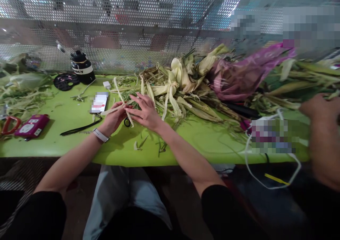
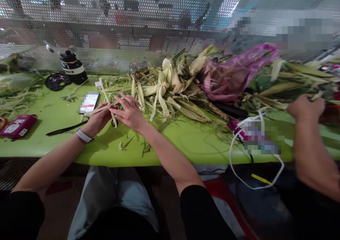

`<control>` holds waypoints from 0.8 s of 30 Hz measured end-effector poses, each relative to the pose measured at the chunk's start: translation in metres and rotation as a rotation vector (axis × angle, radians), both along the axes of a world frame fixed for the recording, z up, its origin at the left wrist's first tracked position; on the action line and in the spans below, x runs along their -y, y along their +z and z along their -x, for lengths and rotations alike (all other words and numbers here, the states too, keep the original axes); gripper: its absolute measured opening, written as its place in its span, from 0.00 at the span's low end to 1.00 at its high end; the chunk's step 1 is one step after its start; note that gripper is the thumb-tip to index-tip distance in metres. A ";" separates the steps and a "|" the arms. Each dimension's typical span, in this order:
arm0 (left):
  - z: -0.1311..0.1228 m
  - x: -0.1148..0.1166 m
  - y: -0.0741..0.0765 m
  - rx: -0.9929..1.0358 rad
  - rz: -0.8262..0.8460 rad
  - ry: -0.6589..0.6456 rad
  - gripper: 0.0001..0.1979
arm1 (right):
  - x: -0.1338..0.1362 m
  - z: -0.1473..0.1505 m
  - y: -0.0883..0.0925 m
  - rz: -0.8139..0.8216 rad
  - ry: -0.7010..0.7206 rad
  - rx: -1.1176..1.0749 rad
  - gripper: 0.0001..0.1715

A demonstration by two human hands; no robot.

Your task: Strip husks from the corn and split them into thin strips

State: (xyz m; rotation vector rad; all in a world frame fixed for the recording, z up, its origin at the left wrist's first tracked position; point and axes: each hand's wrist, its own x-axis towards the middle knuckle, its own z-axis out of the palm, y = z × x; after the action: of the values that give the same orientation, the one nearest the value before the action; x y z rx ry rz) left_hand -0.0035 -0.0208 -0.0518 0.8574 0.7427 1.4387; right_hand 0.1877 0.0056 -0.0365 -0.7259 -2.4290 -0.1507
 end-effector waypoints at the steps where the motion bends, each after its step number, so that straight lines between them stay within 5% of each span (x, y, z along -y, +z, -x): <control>1: 0.000 0.000 0.000 -0.025 -0.002 0.000 0.17 | -0.001 -0.001 0.000 -0.004 0.011 -0.004 0.20; 8: 0.006 0.001 0.003 -0.393 -0.044 -0.080 0.13 | -0.006 -0.016 0.013 0.023 -0.117 -0.159 0.33; 14: 0.016 -0.003 0.010 -0.540 -0.083 -0.254 0.20 | -0.016 -0.020 0.011 0.381 0.056 -0.130 0.14; 16: 0.020 -0.002 0.015 -0.629 -0.190 -0.067 0.21 | -0.017 -0.021 0.011 0.492 0.003 -0.233 0.17; 20: 0.022 0.006 0.023 -0.882 -0.629 0.696 0.14 | -0.013 -0.018 0.013 0.572 -0.275 -0.523 0.18; 22: 0.017 0.012 0.023 -0.996 -0.777 0.660 0.04 | -0.010 -0.014 0.012 0.608 -0.331 -0.567 0.18; 24: 0.009 0.019 0.021 -1.144 -0.905 0.419 0.08 | -0.008 -0.009 0.010 0.610 -0.358 -0.532 0.17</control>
State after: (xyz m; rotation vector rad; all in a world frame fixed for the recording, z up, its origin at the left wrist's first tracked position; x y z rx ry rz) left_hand -0.0122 -0.0395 -0.0306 2.4472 1.1410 1.5884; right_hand 0.1966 0.0135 -0.0270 -1.2750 -1.8070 0.5973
